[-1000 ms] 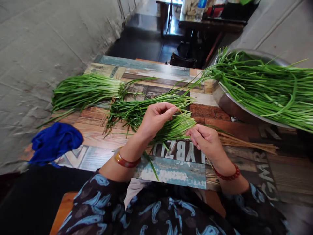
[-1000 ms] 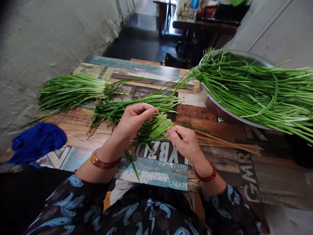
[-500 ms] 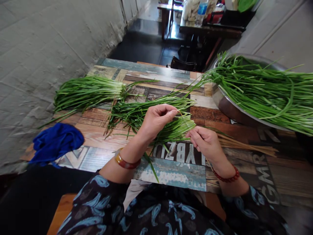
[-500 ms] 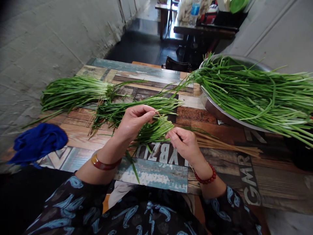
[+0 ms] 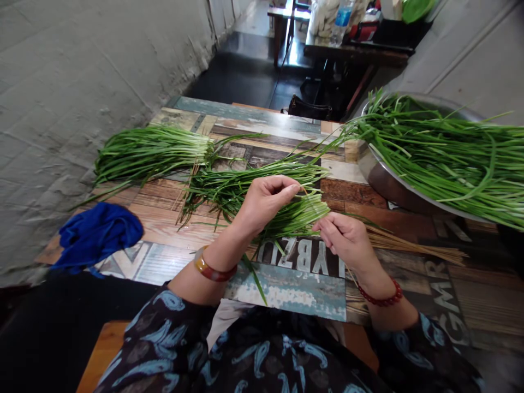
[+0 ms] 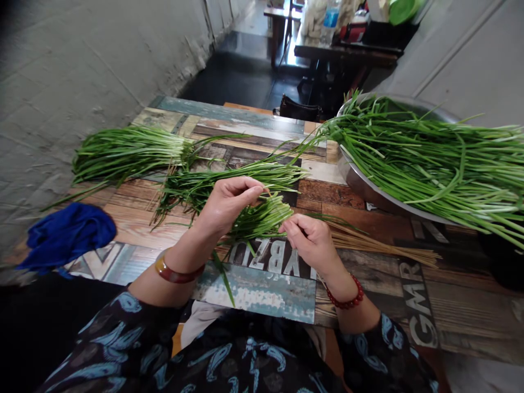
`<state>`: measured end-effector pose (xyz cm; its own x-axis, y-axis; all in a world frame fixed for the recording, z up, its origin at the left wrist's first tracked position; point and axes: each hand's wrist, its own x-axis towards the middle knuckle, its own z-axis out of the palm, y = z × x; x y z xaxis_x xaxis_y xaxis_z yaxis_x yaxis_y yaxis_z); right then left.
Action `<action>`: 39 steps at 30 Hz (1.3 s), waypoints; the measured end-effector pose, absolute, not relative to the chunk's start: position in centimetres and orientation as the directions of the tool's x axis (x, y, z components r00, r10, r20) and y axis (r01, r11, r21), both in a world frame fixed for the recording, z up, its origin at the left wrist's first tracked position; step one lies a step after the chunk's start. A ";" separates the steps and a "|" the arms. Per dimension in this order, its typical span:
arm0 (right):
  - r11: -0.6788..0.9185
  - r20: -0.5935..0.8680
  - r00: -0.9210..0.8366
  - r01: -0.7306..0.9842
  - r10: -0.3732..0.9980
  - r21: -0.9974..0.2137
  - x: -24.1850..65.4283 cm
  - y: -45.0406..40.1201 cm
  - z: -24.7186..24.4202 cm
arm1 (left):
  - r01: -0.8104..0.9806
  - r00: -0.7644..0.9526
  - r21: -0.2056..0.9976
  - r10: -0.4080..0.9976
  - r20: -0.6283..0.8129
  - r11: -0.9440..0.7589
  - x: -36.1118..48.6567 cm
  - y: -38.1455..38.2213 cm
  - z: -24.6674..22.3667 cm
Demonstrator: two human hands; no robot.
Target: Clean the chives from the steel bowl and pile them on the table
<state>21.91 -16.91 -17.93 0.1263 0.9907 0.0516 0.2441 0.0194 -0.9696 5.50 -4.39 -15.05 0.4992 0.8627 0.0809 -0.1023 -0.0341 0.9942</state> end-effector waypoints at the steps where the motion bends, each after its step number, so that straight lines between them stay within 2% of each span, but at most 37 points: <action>1: 0.021 0.053 0.124 0.244 0.991 -0.969 21.9 -16.9 -17.9 | -0.098 0.502 0.994 0.861 0.084 -0.040 5.5 -4.4 -15.0; 10: 0.035 0.067 0.126 0.241 0.990 -0.970 21.9 -16.9 -18.0 | -0.089 0.561 0.993 0.820 0.114 -0.078 5.5 -4.5 -14.7; 16: 0.041 0.071 0.131 0.222 0.989 -0.974 22.0 -16.7 -18.2 | -0.016 0.523 0.953 0.810 0.265 -0.301 5.1 -4.2 -14.7; 19: 0.039 0.069 0.130 0.219 0.989 -0.975 22.0 -16.8 -18.3 | -0.022 0.524 0.936 0.793 0.310 -0.352 4.8 -4.0 -14.5; 21: 0.040 0.069 0.128 0.220 0.989 -0.975 22.1 -16.9 -18.4 | -0.039 0.574 0.944 0.766 0.290 -0.328 4.7 -3.9 -14.5; 24: 0.046 0.073 0.116 0.220 0.991 -0.974 22.1 -17.0 -18.3 | -0.053 0.637 0.979 0.748 0.185 -0.197 4.7 -4.0 -14.9; 29: 0.055 0.078 0.097 0.222 0.992 -0.974 22.1 -17.0 -18.2 | -0.127 0.627 0.992 0.773 0.100 -0.025 5.0 -4.0 -15.8; 39: 0.028 0.051 0.094 0.239 0.994 -0.971 22.0 -16.8 -18.5 | -0.111 0.630 0.993 0.775 0.044 0.034 5.2 -4.6 -15.1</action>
